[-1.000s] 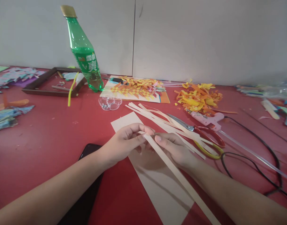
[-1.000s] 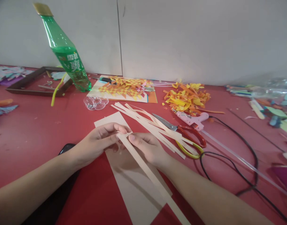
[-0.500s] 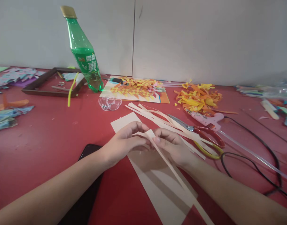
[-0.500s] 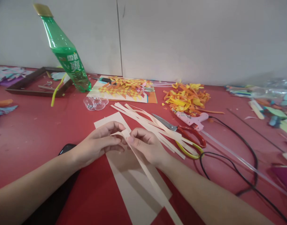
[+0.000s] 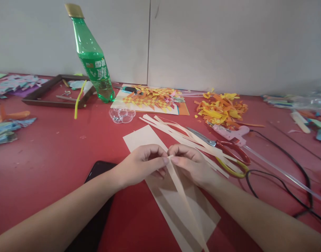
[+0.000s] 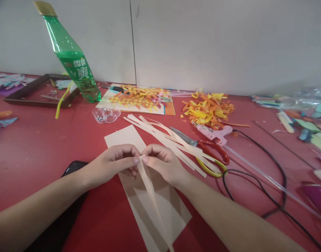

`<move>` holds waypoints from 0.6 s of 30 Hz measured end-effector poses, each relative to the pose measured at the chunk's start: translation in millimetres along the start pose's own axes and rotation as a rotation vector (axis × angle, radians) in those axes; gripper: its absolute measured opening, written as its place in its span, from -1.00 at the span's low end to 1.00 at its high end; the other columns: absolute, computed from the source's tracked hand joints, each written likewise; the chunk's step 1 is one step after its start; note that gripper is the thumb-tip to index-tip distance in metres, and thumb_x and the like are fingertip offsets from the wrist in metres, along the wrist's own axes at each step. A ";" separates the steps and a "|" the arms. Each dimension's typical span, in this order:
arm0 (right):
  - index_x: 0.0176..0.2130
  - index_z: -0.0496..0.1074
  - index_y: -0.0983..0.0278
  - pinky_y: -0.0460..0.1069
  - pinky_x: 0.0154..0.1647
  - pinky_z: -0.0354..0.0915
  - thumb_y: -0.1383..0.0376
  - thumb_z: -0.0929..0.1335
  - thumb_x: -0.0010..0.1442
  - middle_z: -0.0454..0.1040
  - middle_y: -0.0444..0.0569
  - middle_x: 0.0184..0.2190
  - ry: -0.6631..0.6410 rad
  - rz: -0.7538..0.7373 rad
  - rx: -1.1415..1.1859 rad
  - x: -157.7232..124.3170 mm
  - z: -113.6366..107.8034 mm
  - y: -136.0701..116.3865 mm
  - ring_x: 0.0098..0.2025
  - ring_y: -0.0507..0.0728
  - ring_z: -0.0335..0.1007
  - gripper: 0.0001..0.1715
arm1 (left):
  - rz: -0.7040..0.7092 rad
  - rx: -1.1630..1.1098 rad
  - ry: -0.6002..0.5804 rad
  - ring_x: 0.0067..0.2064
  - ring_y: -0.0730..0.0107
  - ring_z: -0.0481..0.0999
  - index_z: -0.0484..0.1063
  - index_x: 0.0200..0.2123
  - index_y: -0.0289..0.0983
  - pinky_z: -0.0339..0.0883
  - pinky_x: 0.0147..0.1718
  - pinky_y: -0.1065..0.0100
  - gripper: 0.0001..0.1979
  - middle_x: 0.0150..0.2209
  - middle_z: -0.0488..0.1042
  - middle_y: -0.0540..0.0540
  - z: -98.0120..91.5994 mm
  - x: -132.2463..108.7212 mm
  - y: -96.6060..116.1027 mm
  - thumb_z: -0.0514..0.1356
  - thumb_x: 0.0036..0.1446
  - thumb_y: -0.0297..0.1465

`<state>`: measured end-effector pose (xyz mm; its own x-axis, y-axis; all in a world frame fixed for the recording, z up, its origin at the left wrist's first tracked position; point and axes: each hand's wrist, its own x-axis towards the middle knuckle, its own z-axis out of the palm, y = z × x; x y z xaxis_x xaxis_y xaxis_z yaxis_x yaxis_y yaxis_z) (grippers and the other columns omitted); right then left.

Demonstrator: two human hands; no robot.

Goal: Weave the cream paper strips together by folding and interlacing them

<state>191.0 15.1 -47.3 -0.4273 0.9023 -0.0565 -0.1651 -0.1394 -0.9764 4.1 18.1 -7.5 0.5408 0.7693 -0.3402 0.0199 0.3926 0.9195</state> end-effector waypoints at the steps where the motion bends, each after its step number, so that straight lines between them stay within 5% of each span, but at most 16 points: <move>1: -0.41 0.40 0.27 -0.05 -0.33 0.20 0.23 0.41 0.15 0.37 -0.15 -0.47 -0.003 -0.005 0.001 -0.1 0.1 0.1 -0.41 0.03 0.26 -0.82 | 0.005 0.018 -0.005 -0.45 0.49 0.47 0.41 -0.43 -0.31 0.42 -0.37 0.42 -0.81 -0.51 0.43 0.00 -0.4 -0.2 -0.5 0.24 0.11 -0.30; 18: -0.45 0.35 0.26 -0.06 -0.46 0.19 0.26 0.35 0.17 0.33 -0.12 -0.51 0.062 -0.128 -0.293 -2.5 9.5 -12.8 -0.46 0.04 0.23 -0.82 | 0.149 0.207 0.017 -0.43 0.46 0.46 0.37 -0.41 -0.29 0.41 -0.39 0.41 -0.83 -0.47 0.37 0.01 -0.6 0.6 -5.5 0.14 0.18 -0.33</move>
<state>185.7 10.8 -32.7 -0.3633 0.9293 0.0667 0.0526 0.0919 -0.9944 3.8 16.8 -12.8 0.5361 0.8203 -0.1992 0.1138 0.1636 0.9799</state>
